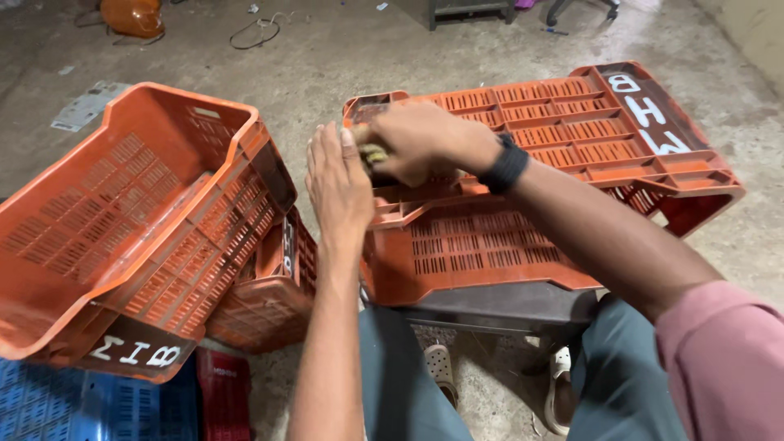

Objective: The person wipes the surface of stacked orange plastic crates using a cloth. They clean the top and sides of the crates, occasionally lifting and repositioning them to access different areas. The person handles the crates one at a time, focusing on removing dirt or residue from the plastic surfaces.

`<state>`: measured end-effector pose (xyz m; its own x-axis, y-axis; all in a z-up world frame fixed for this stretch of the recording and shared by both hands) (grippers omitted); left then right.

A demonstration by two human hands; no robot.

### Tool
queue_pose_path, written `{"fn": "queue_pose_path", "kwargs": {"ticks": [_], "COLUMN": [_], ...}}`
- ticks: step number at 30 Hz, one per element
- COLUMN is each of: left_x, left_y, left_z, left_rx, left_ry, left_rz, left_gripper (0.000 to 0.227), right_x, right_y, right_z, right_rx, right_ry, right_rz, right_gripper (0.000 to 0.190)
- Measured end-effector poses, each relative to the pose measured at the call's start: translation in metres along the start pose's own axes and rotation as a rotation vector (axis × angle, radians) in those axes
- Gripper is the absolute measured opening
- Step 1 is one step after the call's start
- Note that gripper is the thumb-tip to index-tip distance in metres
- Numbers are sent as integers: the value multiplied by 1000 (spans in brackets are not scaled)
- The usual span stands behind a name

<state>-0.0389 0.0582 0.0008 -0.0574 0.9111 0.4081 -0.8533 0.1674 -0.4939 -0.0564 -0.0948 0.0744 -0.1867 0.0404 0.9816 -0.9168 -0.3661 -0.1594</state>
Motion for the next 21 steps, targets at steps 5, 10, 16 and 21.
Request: {"fn": "queue_pose_path", "kwargs": {"ticks": [5, 10, 16, 21], "left_x": [-5, -5, -2, -2], "left_y": [-2, -1, 1, 4], "left_z": [-11, -12, 0, 1], "left_rx": [106, 142, 62, -56], "left_ry": [37, -58, -103, -41], "left_rz": [-77, -18, 84, 147], "left_gripper": [81, 75, 56, 53], "right_x": [-34, -29, 6, 23], "right_y": [-60, -60, -23, -1], "right_z": [56, 70, 7, -18], "right_rx": [-116, -164, -102, 70], "right_ry": [223, 146, 233, 163], "right_rz": [408, 257, -157, -317], "right_gripper": [30, 38, 29, 28]}}
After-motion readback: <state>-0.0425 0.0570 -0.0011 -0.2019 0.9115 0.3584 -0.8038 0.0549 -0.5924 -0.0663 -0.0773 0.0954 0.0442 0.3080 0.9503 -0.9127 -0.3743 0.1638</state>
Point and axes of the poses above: each hand's wrist, its own y-axis away from the middle knuckle, its own x-axis out of the back of the hand, z = x × y, the point moved 2 cm from there along -y, towards the middle knuckle, and after that the axes turned 13 degrees about y, right-handed, at the moved point
